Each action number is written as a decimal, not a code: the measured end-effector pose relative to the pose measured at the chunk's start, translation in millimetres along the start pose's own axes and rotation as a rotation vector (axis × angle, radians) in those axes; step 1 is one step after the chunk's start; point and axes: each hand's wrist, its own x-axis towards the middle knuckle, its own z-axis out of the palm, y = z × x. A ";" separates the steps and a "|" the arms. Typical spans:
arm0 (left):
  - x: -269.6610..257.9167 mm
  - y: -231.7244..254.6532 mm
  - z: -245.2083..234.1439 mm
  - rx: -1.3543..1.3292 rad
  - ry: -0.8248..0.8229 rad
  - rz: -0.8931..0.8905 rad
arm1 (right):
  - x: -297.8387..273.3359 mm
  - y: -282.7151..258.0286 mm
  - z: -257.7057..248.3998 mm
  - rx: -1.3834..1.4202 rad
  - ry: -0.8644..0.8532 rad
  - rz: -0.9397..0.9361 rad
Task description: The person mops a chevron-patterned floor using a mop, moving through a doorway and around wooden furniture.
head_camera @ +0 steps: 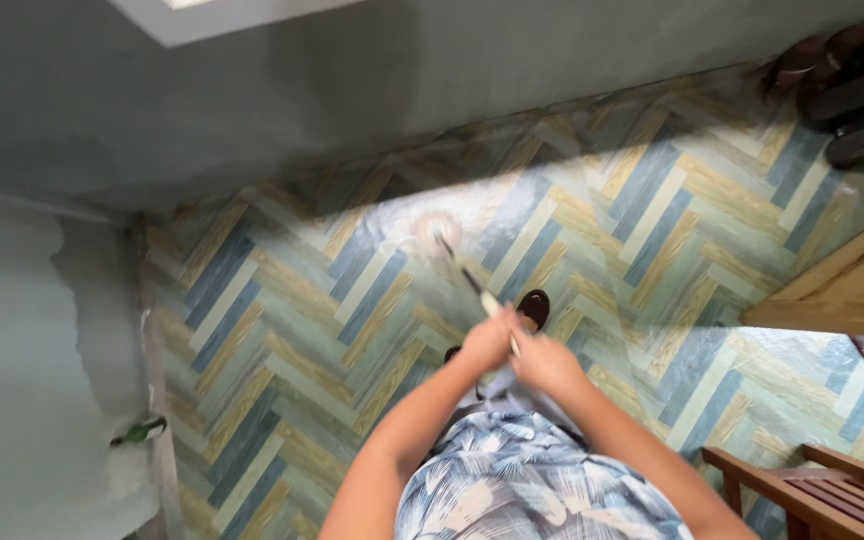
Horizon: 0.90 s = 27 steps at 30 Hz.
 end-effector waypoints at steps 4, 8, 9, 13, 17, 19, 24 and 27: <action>-9.0 -52.2 -24.2 -0.216 0.080 -0.173 | 76.7 -35.0 19.5 0.010 0.116 -0.044; -6.8 -23.3 -12.0 -0.381 0.046 -0.047 | 43.1 -7.1 51.0 0.060 0.230 -0.006; -11.2 -5.6 -1.2 -0.480 -0.033 -0.045 | 17.6 13.7 54.7 0.095 0.256 0.011; -27.3 75.2 31.3 -0.407 -0.285 0.129 | -89.2 64.4 54.3 0.118 0.006 0.293; -4.3 78.8 29.2 -0.294 -0.262 0.132 | -89.4 62.2 48.5 0.217 0.036 0.313; 15.1 52.9 27.0 -0.310 -0.212 0.068 | -40.7 59.2 47.6 0.253 0.173 0.216; 63.6 22.9 16.6 -0.436 0.053 0.105 | 40.0 64.8 36.0 0.219 0.209 0.227; 80.9 63.8 35.2 -0.436 -0.183 0.103 | -8.3 114.3 27.0 0.216 0.347 0.185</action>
